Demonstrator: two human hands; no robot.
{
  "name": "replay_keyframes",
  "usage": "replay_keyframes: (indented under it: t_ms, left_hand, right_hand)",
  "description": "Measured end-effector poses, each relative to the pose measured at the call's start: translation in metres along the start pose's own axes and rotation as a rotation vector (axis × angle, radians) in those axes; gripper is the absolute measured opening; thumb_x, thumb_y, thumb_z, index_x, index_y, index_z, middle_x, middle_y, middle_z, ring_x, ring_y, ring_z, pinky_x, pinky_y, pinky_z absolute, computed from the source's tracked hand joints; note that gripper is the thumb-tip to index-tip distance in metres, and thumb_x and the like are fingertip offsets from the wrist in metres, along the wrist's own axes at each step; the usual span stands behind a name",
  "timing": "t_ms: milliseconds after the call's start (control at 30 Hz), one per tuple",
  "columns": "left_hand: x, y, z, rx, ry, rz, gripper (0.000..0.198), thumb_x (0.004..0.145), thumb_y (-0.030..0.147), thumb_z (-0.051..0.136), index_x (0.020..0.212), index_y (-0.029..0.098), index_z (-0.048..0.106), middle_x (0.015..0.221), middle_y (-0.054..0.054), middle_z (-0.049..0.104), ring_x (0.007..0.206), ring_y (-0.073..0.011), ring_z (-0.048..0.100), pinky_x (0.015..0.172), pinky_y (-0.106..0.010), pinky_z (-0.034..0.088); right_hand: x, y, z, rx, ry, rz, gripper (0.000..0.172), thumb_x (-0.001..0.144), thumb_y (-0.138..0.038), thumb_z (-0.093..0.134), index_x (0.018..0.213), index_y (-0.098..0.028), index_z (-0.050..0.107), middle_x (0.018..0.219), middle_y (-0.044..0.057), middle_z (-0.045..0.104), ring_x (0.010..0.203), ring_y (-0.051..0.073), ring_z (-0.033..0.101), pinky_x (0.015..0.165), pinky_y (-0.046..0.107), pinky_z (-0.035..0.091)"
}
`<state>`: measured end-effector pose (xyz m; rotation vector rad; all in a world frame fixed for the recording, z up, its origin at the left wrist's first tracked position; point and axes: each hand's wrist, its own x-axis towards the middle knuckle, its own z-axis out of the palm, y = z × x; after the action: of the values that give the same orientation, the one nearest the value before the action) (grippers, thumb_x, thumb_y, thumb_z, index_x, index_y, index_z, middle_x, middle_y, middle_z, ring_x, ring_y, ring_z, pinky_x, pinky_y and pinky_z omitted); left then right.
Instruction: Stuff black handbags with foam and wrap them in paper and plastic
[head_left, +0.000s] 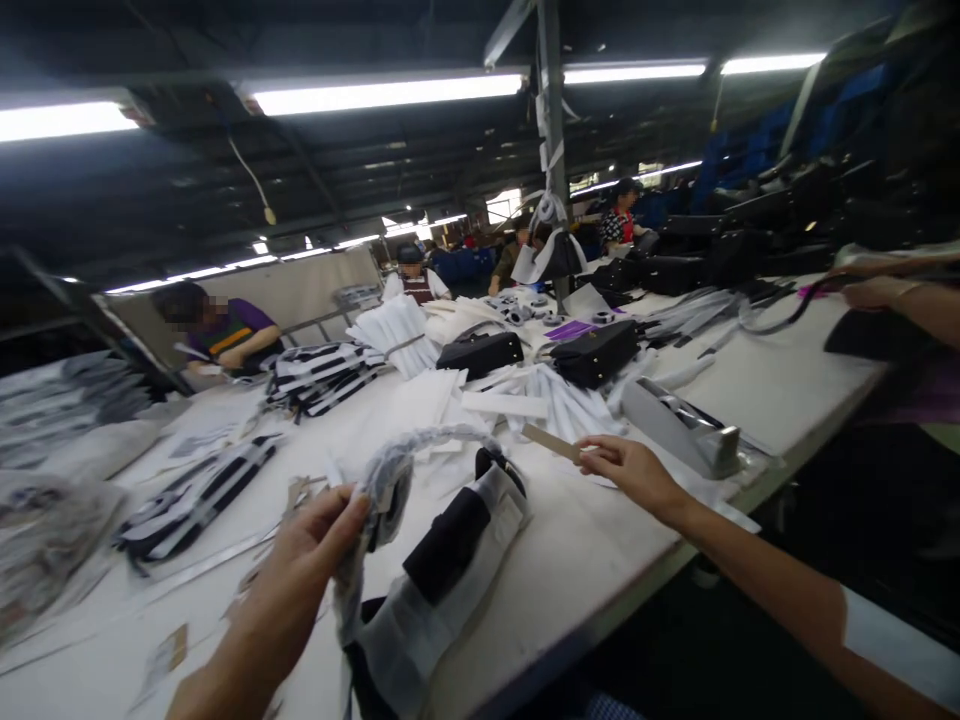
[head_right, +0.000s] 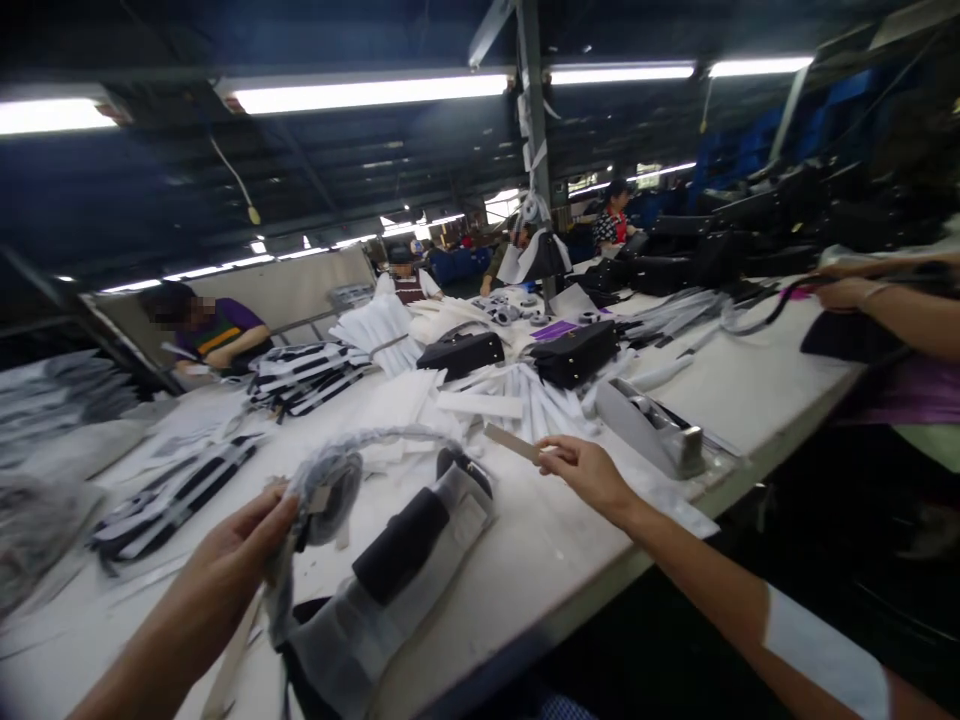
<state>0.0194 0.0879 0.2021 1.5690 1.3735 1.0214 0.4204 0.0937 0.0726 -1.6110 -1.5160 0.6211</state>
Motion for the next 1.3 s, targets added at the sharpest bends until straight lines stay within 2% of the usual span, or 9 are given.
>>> replay_keyframes:
  t_ms: [67,133,300,567,733,900,1000,1133,1300]
  left_hand:
    - [-0.002,0.005,0.003,-0.030,-0.025,-0.018,0.051,0.074,0.069,0.066,0.094,0.022,0.070,0.076,0.000,0.066,0.075,-0.0177,0.056,0.065,-0.024,0.043]
    - [-0.003,0.008,0.004,-0.048,-0.044,-0.029,0.052,0.074,0.070,0.065,0.089,0.021,0.069,0.077,0.000,0.065,0.074,-0.0179,0.055,0.066,-0.025,0.042]
    - [-0.005,0.009,0.007,-0.104,-0.024,-0.027,0.048,0.076,0.066,0.066,0.085,0.019,0.065,0.074,0.001,0.061,0.071,-0.0154,0.053,0.065,-0.024,0.041]
    - [-0.007,0.011,0.009,-0.125,-0.016,0.005,0.049,0.074,0.066,0.069,0.088,0.018,0.071,0.073,-0.002,0.066,0.066,-0.0153,0.057,0.063,-0.025,0.043]
    - [-0.007,0.011,0.004,-0.084,-0.011,0.006,0.049,0.073,0.065,0.070,0.091,0.019,0.073,0.076,-0.003,0.068,0.072,-0.0175,0.058,0.065,-0.026,0.045]
    - [-0.008,0.011,-0.002,-0.080,-0.037,-0.021,0.047,0.074,0.062,0.071,0.097,0.021,0.073,0.084,-0.003,0.069,0.084,-0.0204,0.061,0.072,-0.027,0.047]
    - [-0.008,0.013,-0.003,-0.076,-0.051,-0.009,0.044,0.074,0.059,0.071,0.093,0.020,0.075,0.105,-0.008,0.070,0.105,-0.0271,0.062,0.087,-0.033,0.049]
    - [-0.008,0.016,-0.002,-0.073,-0.067,0.005,0.036,0.074,0.056,0.073,0.082,0.020,0.075,0.150,-0.008,0.048,0.139,-0.0321,0.041,0.111,-0.037,0.038]
    - [-0.010,0.017,0.002,0.014,-0.077,0.028,0.037,0.077,0.056,0.071,0.089,0.022,0.075,0.158,-0.007,0.037,0.147,-0.0338,0.031,0.117,-0.045,0.031]
  right_hand:
    - [-0.012,-0.030,0.011,0.281,-0.076,0.066,0.052,0.084,-0.055,0.066,0.118,-0.016,0.070,0.090,0.009,0.076,0.087,0.023,0.072,0.077,0.032,0.054]
    - [-0.024,-0.056,0.022,0.468,-0.156,0.125,0.049,0.074,-0.055,0.077,0.104,-0.016,0.075,0.087,0.009,0.076,0.082,0.022,0.070,0.073,0.030,0.052]
    - [-0.043,-0.095,0.053,0.516,-0.297,0.146,0.044,0.072,-0.059,0.077,0.083,-0.016,0.073,0.075,0.007,0.072,0.066,0.017,0.062,0.055,0.025,0.041]
    - [-0.039,-0.132,0.094,0.566,-0.454,0.033,0.040,0.078,-0.057,0.071,0.085,-0.018,0.064,0.071,0.001,0.065,0.059,0.012,0.056,0.051,0.022,0.040]
    - [-0.030,-0.146,0.101,0.574,-0.416,0.001,0.043,0.078,-0.054,0.072,0.100,-0.018,0.069,0.079,0.003,0.070,0.065,0.013,0.061,0.056,0.024,0.047]
    - [-0.027,-0.146,0.103,0.532,-0.409,0.004,0.035,0.080,-0.050,0.070,0.092,-0.017,0.069,0.079,0.003,0.070,0.066,0.014,0.062,0.056,0.024,0.047]
    - [-0.028,-0.142,0.103,0.523,-0.400,-0.050,0.032,0.082,-0.049,0.069,0.091,-0.018,0.069,0.079,0.003,0.071,0.065,0.014,0.062,0.056,0.024,0.045]
    - [-0.029,-0.141,0.102,0.490,-0.371,-0.135,0.027,0.083,-0.046,0.070,0.089,-0.019,0.071,0.079,0.003,0.072,0.069,0.016,0.062,0.061,0.025,0.046]
    - [-0.031,-0.154,0.109,0.487,-0.355,-0.147,0.029,0.084,-0.048,0.070,0.087,-0.020,0.071,0.079,0.002,0.071,0.067,0.015,0.061,0.058,0.024,0.044]
